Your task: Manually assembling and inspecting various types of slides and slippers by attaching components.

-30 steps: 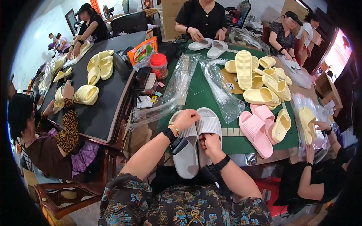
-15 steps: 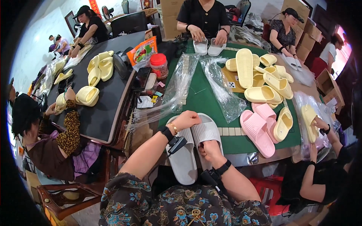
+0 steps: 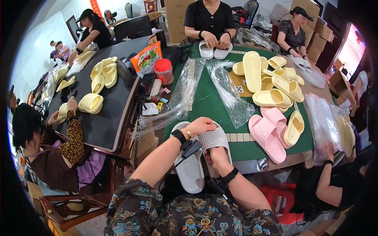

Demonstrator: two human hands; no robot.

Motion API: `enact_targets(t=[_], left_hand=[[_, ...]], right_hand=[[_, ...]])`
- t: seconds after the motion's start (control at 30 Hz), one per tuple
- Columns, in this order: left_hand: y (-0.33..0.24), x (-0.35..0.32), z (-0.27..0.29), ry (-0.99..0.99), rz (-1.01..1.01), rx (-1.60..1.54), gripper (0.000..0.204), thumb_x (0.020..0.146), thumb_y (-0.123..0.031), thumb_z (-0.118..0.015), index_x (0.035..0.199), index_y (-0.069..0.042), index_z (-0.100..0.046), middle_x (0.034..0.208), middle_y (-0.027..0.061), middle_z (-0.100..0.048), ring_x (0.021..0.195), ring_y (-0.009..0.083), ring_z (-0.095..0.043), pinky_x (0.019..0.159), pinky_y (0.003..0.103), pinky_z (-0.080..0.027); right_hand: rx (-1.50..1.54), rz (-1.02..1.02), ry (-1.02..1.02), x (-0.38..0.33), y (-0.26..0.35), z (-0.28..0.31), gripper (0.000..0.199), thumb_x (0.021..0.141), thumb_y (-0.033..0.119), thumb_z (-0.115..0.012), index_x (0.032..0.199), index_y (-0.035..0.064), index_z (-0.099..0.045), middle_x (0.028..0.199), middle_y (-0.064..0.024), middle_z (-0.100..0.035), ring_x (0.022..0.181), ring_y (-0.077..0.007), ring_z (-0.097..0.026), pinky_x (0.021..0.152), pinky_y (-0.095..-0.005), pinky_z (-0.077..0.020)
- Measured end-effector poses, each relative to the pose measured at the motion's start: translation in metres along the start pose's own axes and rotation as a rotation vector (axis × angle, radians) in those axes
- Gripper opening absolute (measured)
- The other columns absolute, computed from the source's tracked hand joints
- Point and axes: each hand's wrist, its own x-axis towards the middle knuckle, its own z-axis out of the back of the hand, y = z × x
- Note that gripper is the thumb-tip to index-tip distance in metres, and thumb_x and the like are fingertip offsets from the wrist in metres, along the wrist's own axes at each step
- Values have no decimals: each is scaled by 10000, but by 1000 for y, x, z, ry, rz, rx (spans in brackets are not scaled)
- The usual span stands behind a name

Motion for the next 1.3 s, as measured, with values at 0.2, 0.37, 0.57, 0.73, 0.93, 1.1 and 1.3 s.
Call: enact_targets(t=[0.2,0.37,0.57,0.73,0.93,1.1,1.3], left_hand=[[-5,0,-7,44,-65,16,179,885,-187,-661,923,-14,-677,847,-14,-656,805,58,-563,739,223,-455],[-4,-3,-10,16,-90,-22,162,900,-187,-659,916,-27,-677,848,-19,-655,805,54,-562,742,226,-457],[3,-6,-2,-11,-98,-13,173,908,-201,-662,901,-28,-669,849,-19,-652,799,53,-562,744,227,-459],[3,-6,-5,-16,-108,-51,169,909,-201,-660,883,-34,-667,845,-20,-655,788,58,-564,734,230,-463],[-2,-6,-11,-35,-175,17,156,907,-172,-647,876,-20,-663,810,-14,-641,771,73,-557,720,243,-464],[1,-10,-11,-103,-225,116,156,893,-155,-642,855,-5,-657,775,13,-635,729,94,-543,676,265,-461],[-10,-38,-5,-285,-280,228,196,888,-133,-633,955,46,-675,867,77,-708,776,108,-629,711,280,-509]], right_hand=[[-16,-15,-23,6,-5,5,145,947,180,-447,840,118,-522,529,-12,-471,347,-101,-379,309,-262,-228],[98,23,38,-11,-9,13,165,960,115,-422,927,39,-565,694,-55,-598,534,-129,-560,444,-265,-451],[-40,143,5,-58,16,35,193,949,99,-475,1024,-8,-617,727,-42,-612,572,-95,-568,492,-239,-452],[-169,430,-130,-30,46,56,222,926,97,-531,1060,-32,-652,698,-9,-582,531,-54,-504,468,-209,-396],[-276,418,-215,74,55,58,373,881,104,-587,1226,-39,-567,914,-43,-645,750,-115,-578,612,-247,-452],[-333,454,-145,77,55,37,215,871,123,-605,985,-47,-670,877,-66,-687,756,-103,-599,680,-263,-481],[-310,664,-145,46,58,21,144,892,88,-583,896,-35,-656,790,-28,-659,701,-88,-583,650,-247,-468]])
